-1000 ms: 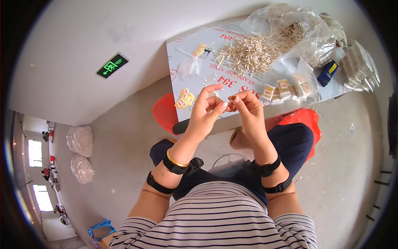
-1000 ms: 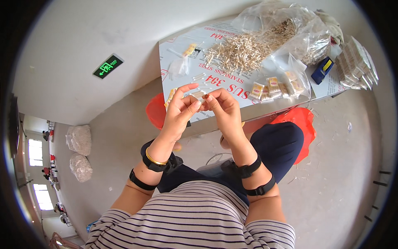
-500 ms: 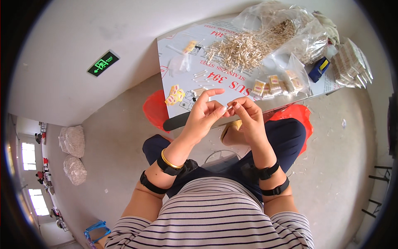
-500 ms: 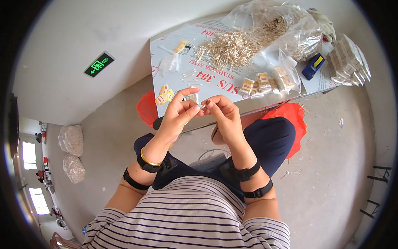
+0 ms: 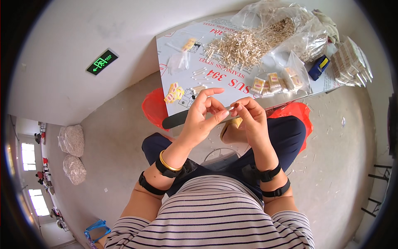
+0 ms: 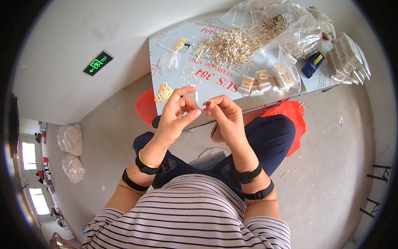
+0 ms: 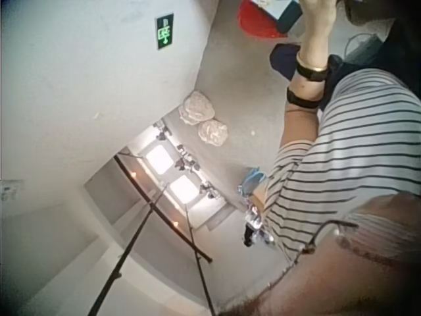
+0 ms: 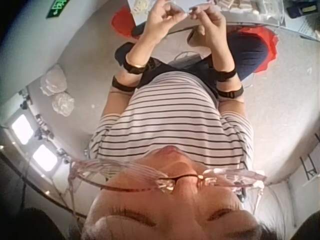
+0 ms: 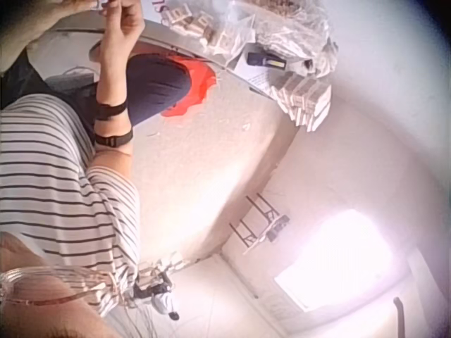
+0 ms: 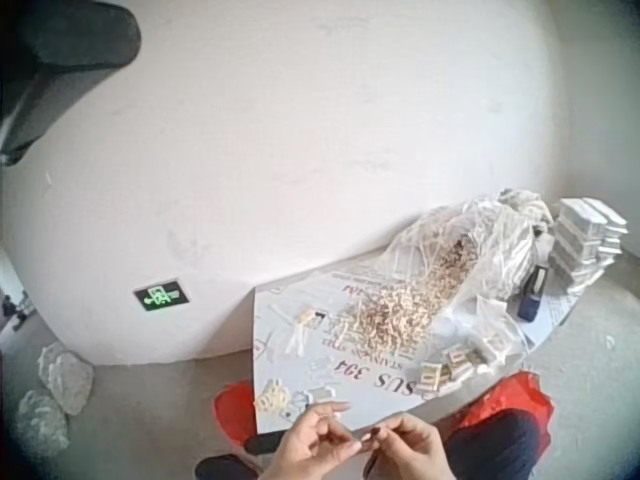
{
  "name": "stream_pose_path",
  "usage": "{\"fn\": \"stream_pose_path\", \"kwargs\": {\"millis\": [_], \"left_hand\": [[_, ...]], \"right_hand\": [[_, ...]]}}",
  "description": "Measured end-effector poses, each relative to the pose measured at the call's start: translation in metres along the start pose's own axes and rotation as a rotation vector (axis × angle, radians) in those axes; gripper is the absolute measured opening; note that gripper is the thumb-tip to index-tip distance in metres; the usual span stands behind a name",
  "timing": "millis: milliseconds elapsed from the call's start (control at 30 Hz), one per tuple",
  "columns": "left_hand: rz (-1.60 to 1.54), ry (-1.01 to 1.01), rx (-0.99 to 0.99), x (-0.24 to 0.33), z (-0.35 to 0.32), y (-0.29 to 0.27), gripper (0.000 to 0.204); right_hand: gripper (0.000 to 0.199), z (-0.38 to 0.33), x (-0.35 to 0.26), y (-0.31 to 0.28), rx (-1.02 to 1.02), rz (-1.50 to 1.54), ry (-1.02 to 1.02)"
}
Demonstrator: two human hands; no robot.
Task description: The person packs a bundle of cotton swabs into a plastic bag and sets it aside. They then gather loose cotton swabs from a pile and arrange them into a neat row on the table.
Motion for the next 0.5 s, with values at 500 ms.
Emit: {"fn": "stream_pose_path", "kwargs": {"millis": [500], "left_hand": [[0.017, 0.022, 0.053, 0.002, -0.005, -0.003, 0.056]], "right_hand": [[0.014, 0.001, -0.008, -0.007, 0.123, -0.016, -0.165]]}}
Point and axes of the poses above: each hand's wrist, its own z-axis towards the middle knuckle, its own y-axis out of the palm, x = y × z, the point moved 1 cm from there along z, towards the middle knuckle, and after that the axes turned 7 degrees about -y, right-handed, at the moved point
